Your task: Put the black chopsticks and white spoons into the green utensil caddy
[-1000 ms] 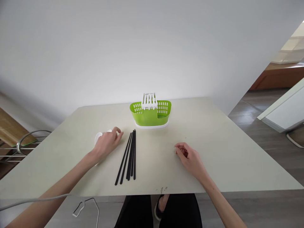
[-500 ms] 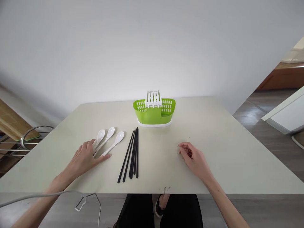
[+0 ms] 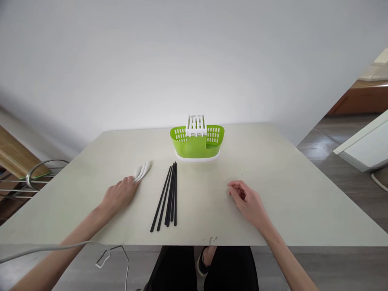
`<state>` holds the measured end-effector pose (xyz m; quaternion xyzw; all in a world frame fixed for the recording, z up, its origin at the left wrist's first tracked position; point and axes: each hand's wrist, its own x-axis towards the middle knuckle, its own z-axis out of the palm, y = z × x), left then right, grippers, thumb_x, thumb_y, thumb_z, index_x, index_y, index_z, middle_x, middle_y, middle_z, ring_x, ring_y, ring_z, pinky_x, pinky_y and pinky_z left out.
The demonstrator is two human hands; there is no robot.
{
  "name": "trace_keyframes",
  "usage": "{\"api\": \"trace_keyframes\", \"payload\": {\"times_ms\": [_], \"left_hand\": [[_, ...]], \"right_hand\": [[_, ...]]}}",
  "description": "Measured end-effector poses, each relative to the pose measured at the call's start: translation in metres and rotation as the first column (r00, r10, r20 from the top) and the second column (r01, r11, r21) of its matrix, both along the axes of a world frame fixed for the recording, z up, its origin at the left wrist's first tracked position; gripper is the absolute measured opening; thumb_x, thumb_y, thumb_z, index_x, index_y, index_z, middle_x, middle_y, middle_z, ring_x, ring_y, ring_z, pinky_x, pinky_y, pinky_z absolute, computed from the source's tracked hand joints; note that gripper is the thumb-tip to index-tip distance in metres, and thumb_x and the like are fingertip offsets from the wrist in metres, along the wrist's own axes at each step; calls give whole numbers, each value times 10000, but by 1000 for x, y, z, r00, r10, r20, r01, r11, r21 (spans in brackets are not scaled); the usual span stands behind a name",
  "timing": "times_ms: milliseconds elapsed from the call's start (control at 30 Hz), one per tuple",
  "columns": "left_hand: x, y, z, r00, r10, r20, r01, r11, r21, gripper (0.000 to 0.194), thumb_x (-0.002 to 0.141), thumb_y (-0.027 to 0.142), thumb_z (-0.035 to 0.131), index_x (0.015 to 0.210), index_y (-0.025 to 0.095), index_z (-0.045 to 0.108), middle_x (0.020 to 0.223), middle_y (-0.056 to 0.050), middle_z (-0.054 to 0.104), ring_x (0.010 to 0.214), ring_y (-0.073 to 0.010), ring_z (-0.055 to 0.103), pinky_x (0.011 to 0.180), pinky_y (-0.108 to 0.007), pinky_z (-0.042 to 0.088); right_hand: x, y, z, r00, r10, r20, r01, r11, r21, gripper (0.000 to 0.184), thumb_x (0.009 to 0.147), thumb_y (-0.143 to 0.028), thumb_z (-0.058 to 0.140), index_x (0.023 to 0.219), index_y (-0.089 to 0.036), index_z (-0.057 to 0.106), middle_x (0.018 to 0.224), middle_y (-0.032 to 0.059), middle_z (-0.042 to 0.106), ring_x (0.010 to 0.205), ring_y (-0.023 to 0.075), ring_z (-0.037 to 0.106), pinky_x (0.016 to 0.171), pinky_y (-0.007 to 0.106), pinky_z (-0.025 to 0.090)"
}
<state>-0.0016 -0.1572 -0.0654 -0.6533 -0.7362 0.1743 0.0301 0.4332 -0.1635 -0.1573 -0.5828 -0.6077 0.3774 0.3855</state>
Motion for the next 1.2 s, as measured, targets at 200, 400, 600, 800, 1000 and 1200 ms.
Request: {"api": "trace_keyframes", "payload": {"times_ms": [200,400,600,800,1000,1200], "left_hand": [[5,-4,6,999,-29,33,28,999,38,425,1100,349,157,1141,122,514,1089,-204,670,874,-342,735,702,-427,526],[65,-12,26,981,-140,131,136,990,45,431,1116,423,154,1167,156,489,1014,-156,663,807,-338,732,687,-429,522],[163,-1,22,916,-331,226,348,937,-40,411,1128,364,225,1260,136,541,1106,-187,661,899,-317,753,737,-408,556],[228,11,-8,866,-442,234,450,893,19,349,1093,185,331,1253,72,620,1077,-233,680,956,-296,741,738,-361,577],[250,7,-30,874,-459,161,449,889,93,378,987,17,367,1212,88,663,1033,-213,682,880,-248,711,658,-293,552],[259,2,-38,871,-478,115,476,878,47,337,966,12,450,1218,78,664,1064,-208,675,895,-246,709,667,-284,549]], "right_hand": [[-1,1,3,1000,3,6,-3,1000,23,426,991,-642,538,1084,-244,661,857,53,709,602,166,523,583,321,452],[-3,0,7,1000,9,-9,-8,999,32,458,980,-675,539,1073,-243,660,854,63,706,623,179,537,592,324,455],[0,4,-2,997,9,-73,-7,1000,23,472,979,-682,549,1104,-239,656,875,48,700,610,163,531,588,314,454],[2,5,0,991,-41,-125,45,998,34,475,977,-676,557,1110,-231,655,880,49,701,581,151,545,578,312,477],[2,5,6,990,-108,-91,115,990,78,424,993,-627,537,1090,-231,652,874,47,703,635,167,590,612,312,482],[3,6,6,992,-97,-83,103,991,83,377,995,-581,534,1081,-231,646,875,49,709,668,186,607,644,326,472]]}}
